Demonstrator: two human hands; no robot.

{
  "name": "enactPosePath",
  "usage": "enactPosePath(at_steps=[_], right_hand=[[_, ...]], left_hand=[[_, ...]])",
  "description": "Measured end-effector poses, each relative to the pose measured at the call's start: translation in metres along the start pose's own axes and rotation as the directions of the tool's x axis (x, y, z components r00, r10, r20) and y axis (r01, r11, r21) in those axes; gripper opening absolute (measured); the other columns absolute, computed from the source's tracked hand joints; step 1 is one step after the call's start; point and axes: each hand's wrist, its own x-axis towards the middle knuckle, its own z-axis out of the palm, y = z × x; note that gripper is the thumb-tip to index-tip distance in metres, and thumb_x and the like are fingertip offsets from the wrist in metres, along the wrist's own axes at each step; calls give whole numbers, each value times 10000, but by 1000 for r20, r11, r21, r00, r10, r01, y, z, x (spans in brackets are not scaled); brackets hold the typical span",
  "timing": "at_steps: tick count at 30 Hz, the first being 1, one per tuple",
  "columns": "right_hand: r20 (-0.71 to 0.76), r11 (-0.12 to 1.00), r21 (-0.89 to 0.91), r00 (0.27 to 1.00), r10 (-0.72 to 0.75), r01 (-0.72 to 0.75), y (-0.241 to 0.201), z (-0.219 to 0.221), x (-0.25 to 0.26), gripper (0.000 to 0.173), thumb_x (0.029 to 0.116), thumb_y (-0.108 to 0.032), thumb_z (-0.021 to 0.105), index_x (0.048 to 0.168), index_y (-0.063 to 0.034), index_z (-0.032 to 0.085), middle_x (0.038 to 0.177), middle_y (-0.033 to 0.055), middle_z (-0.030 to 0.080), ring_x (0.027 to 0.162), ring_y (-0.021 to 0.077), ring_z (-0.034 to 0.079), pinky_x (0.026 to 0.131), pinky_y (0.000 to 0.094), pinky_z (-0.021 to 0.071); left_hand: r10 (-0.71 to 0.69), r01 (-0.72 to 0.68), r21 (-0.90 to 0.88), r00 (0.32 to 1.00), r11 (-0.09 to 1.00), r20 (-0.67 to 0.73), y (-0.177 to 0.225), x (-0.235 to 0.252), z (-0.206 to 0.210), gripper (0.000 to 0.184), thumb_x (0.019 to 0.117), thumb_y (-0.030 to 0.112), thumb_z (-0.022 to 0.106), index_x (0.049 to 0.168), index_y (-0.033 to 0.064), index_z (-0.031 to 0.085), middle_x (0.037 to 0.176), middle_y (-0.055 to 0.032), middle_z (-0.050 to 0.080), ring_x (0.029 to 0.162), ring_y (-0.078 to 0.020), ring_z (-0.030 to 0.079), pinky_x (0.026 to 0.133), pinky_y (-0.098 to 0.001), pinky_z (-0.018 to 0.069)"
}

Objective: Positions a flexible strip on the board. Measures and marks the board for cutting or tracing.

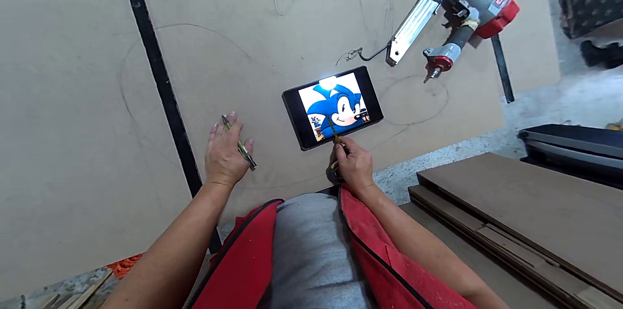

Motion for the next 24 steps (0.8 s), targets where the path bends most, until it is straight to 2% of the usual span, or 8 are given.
enactPosePath(at_steps=[12, 24], right_hand=[[20, 1000, -10, 1000, 11, -11, -1, -2, 1, 262, 1026, -290, 561, 1179, -217, 760, 912, -5, 773, 783, 159, 732, 695, 460, 600], [23, 1000, -12, 1000, 11, -11, -2, -1, 1, 260, 1026, -288, 562, 1179, -216, 760, 917, -13, 771, 786, 150, 730, 693, 452, 598]], left_hand=[[2, -2, -5, 1000, 1000, 0, 1, 1, -1, 571, 1039, 445, 413, 1450, 68, 535, 1638, -95, 396, 1540, -263, 324, 1275, -493, 216], [-9, 9, -3, 1000, 1000, 13, 0, 1, -1, 574, 1034, 454, 409, 1443, 75, 545, 1642, -83, 391, 1549, -243, 303, 1282, -485, 194]])
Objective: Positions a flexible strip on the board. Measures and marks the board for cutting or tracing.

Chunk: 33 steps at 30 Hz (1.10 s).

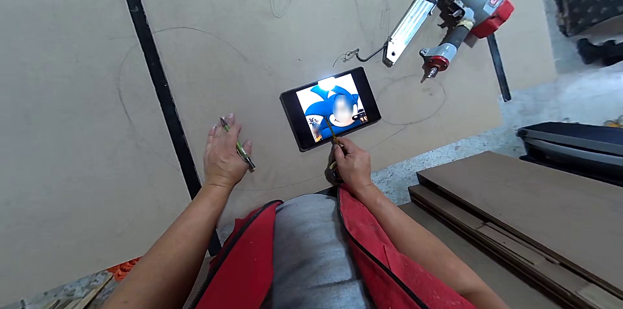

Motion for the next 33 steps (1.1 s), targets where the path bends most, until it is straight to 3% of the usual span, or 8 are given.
enactPosePath(at_steps=[17, 20, 22, 24, 26, 29, 33], right_hand=[[-2, 1000, 5, 1000, -5, 5, 2, -1, 1, 262, 1028, -305, 562, 1181, -229, 760, 905, -17, 773, 776, 149, 732, 681, 452, 599], [143, 993, 121, 990, -14, -3, 11, -14, 3, 272, 1043, -359, 565, 1213, -265, 755, 929, -40, 772, 805, 109, 725, 738, 425, 607], [313, 976, 217, 947, -70, 0, 20, -30, 5, 271, 1049, -386, 567, 1217, -286, 755, 924, -68, 765, 805, 70, 713, 772, 398, 613], [440, 965, 259, 885, -155, 41, 28, -48, 5, 260, 1050, -371, 581, 1205, -269, 763, 1017, -67, 773, 898, 55, 718, 858, 397, 605], [506, 964, 244, 835, -216, 102, 32, -67, 3, 252, 1051, -357, 588, 1197, -263, 771, 1069, -73, 775, 957, 45, 719, 901, 392, 601], [550, 955, 240, 786, -283, 176, 36, -87, 11, 239, 1057, -345, 580, 1168, -261, 775, 975, -76, 766, 833, 44, 702, 801, 365, 606], [589, 925, 276, 714, -378, 262, 37, -105, 33, 244, 1060, -339, 579, 1171, -252, 778, 1009, -85, 768, 865, 28, 703, 831, 338, 604]], left_hand=[[-12, 11, 18, 1000, 1000, 26, 1, 1, 0, 593, 1031, 463, 390, 1452, 71, 535, 1655, -80, 368, 1550, -256, 297, 1280, -483, 202], [-26, 26, -18, 999, 999, 30, 2, 2, -1, 598, 1032, 467, 405, 1479, 84, 511, 1663, -73, 353, 1553, -262, 287, 1284, -486, 180], [-55, 56, -127, 998, 990, 12, 10, 4, -7, 586, 1026, 441, 499, 1483, 75, 501, 1638, -100, 390, 1545, -272, 305, 1286, -504, 179], [-61, 64, -215, 998, 974, 22, 33, 5, -18, 588, 1007, 421, 577, 1491, 95, 504, 1576, -98, 477, 1490, -270, 408, 1246, -514, 298], [43, -32, -259, 998, 965, 35, 71, 2, -26, 539, 1003, 366, 610, 1469, 104, 542, 1503, -110, 555, 1359, -299, 554, 1115, -527, 467], [232, -205, -353, 972, 913, 35, 129, 3, -20, 411, 973, 279, 670, 1356, 130, 648, 1371, -82, 645, 1258, -254, 619, 1047, -475, 532], [288, -237, -439, 956, 867, 53, 177, 7, -7, 243, 991, 209, 661, 1225, 179, 718, 1106, -11, 707, 1080, -158, 667, 934, -373, 583]])
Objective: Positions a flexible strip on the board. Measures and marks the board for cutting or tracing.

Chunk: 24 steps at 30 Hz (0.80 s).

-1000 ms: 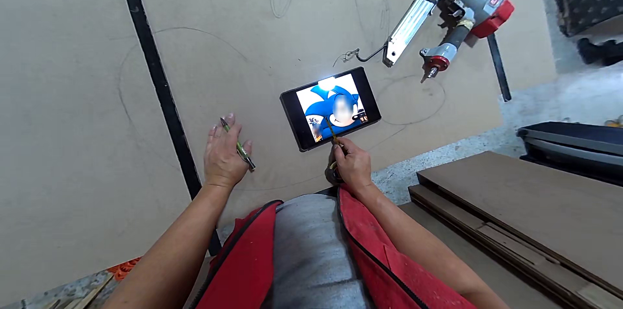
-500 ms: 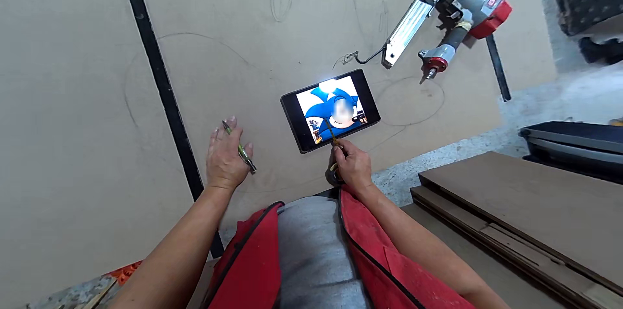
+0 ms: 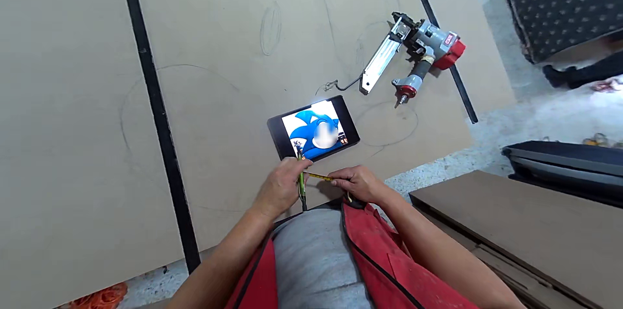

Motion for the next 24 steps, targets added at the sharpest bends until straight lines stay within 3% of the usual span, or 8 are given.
enactPosePath(at_steps=[6, 8, 12, 16, 21, 24], right_hand=[[65, 991, -32, 989, -130, 132, 29, -49, 16, 228, 1045, -344, 609, 1175, -258, 776, 1078, -99, 769, 966, 3, 705, 910, 329, 596], [35, 987, -70, 989, -142, 145, 49, -75, 24, 220, 1025, -344, 640, 1177, -255, 771, 1053, -82, 770, 937, 32, 715, 888, 369, 606], [-43, 973, -196, 990, -136, 125, 92, -133, 39, 178, 1013, -341, 654, 1094, -249, 784, 1039, -77, 767, 934, 55, 716, 880, 398, 607], [-4, 921, -350, 983, -184, 171, 110, -161, 63, 195, 1034, -307, 616, 1089, -219, 781, 1046, -25, 754, 1025, 130, 702, 942, 428, 574], [50, 880, -379, 956, -289, 286, 120, -163, 89, 196, 1040, -246, 597, 1108, -177, 766, 1058, 8, 747, 1063, 173, 689, 980, 425, 549], [78, 858, -396, 943, -324, 328, 121, -164, 95, 199, 1040, -230, 592, 1129, -202, 767, 1051, -2, 745, 1048, 170, 688, 958, 415, 555]], left_hand=[[-33, 33, -3, 999, 999, -41, 18, 21, 17, 152, 1016, 200, 639, 1104, 192, 763, 1003, 21, 725, 1012, -117, 685, 917, -327, 585], [-103, 106, 39, 993, 994, -65, 18, 34, 16, 168, 1024, 191, 623, 1124, 190, 757, 1044, 16, 735, 1046, -131, 689, 942, -357, 585], [-342, 354, 111, 933, 929, -111, 17, 57, 17, 198, 1008, 209, 660, 1194, 205, 726, 1045, -20, 717, 987, -176, 693, 873, -426, 593], [-418, 447, 91, 879, 890, -229, 30, 70, 34, 196, 994, 196, 681, 1184, 191, 728, 1105, -15, 730, 1066, -162, 695, 931, -419, 590], [-585, 642, 7, 702, 766, -406, 39, 36, 44, 398, 1038, 257, 617, 1426, 168, 598, 1428, -49, 625, 1273, -233, 629, 1055, -517, 529], [-670, 744, -44, 573, 667, -471, 34, -8, 47, 438, 1037, 256, 617, 1455, 142, 556, 1473, -63, 589, 1320, -263, 596, 1088, -548, 497]])
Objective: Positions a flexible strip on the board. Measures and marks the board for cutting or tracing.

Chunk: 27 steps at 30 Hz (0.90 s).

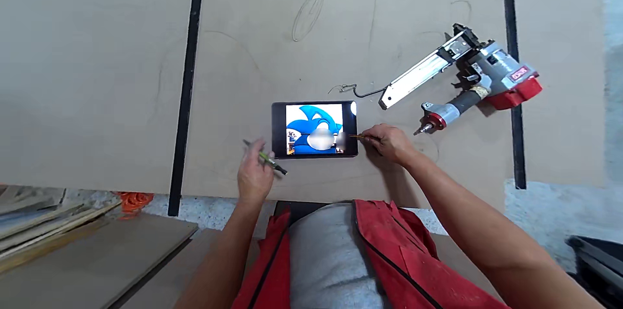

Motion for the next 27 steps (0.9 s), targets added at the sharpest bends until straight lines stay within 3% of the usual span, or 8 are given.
enactPosePath(at_steps=[6, 11, 16, 27], right_hand=[[59, 996, -64, 997, -50, 54, 2, -9, 8, 261, 1054, -212, 558, 1226, -265, 748, 1054, 13, 744, 1040, 213, 685, 928, 463, 556], [62, 993, -80, 995, -78, 83, 7, -12, 12, 271, 1061, -222, 547, 1230, -280, 750, 1045, 10, 745, 1024, 222, 687, 905, 471, 557], [52, 989, -109, 995, -90, 95, 5, -11, 10, 273, 1062, -231, 542, 1228, -286, 751, 1033, 0, 746, 1010, 211, 687, 905, 453, 555], [45, 989, -133, 997, -66, 72, 4, -8, 10, 275, 1068, -245, 529, 1230, -278, 748, 1035, 10, 745, 1008, 227, 685, 895, 460, 553]], left_hand=[[-110, 105, 144, 994, 984, 29, -50, -33, 12, 461, 1027, 296, 633, 1451, 135, 555, 1615, -54, 437, 1415, -309, 505, 1110, -574, 459], [-152, 152, 144, 988, 978, -9, -42, -33, 20, 466, 1032, 336, 621, 1451, 142, 555, 1626, -50, 420, 1466, -302, 442, 1202, -555, 353], [-98, 91, 195, 995, 976, 25, -48, -34, 18, 470, 1031, 300, 625, 1463, 136, 538, 1636, -57, 402, 1476, -291, 431, 1239, -525, 307], [-74, 68, 194, 997, 979, 24, -49, -34, 18, 456, 1023, 282, 642, 1444, 130, 554, 1629, -54, 413, 1469, -266, 440, 1238, -507, 313]])
